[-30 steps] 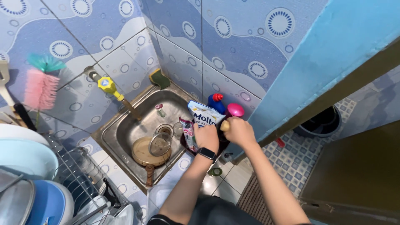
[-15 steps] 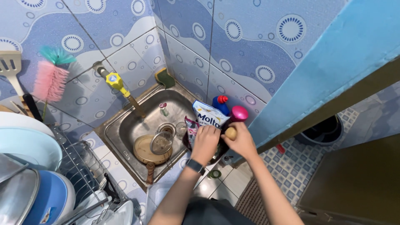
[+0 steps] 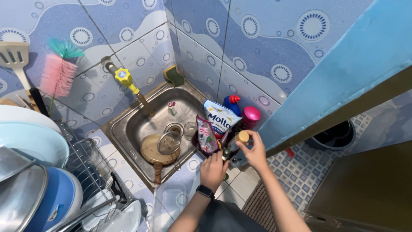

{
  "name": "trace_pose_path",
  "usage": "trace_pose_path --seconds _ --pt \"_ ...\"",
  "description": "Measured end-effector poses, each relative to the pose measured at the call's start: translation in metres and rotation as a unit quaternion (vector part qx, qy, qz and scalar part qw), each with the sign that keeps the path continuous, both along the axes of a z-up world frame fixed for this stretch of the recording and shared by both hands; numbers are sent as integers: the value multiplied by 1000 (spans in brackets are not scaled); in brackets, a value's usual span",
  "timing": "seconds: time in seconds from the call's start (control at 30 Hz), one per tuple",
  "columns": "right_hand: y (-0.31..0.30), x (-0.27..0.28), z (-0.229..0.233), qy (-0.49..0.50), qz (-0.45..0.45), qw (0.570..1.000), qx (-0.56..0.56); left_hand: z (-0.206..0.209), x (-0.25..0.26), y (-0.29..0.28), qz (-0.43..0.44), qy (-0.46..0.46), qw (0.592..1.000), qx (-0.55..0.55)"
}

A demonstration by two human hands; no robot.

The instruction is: Unpack personal care items from a green bag and organize them into storage bins or shelves.

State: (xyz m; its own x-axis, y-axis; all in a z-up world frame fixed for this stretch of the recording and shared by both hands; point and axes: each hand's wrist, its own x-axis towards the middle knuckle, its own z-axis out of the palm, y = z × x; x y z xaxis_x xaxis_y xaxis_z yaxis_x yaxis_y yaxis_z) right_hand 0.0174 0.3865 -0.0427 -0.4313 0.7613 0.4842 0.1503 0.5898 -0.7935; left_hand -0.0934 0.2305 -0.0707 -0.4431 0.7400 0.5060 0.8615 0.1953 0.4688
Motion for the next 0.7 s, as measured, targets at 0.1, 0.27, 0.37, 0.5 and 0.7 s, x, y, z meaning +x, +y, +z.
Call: trace_pose_path --seconds 0.1,0.27,0.37,0.5,0.7 --pt "-7 -5 6 -19 17 1000 -16 -20 -5 7 3 -11 1000 -6" --pt "-21 -6 16 -109 65 991 32 -21 -9 -2 15 -50 999 -7" --pt "-31 -6 3 -176 81 981 29 -13 -8 -5 7 -61 998 -8" --pt "-32 -9 -13 -208 41 976 56 -22 -5 1 13 -55 998 9" --pt "-30 -9 -10 -236 50 965 98 -11 -7 -3 42 -98 994 -26"
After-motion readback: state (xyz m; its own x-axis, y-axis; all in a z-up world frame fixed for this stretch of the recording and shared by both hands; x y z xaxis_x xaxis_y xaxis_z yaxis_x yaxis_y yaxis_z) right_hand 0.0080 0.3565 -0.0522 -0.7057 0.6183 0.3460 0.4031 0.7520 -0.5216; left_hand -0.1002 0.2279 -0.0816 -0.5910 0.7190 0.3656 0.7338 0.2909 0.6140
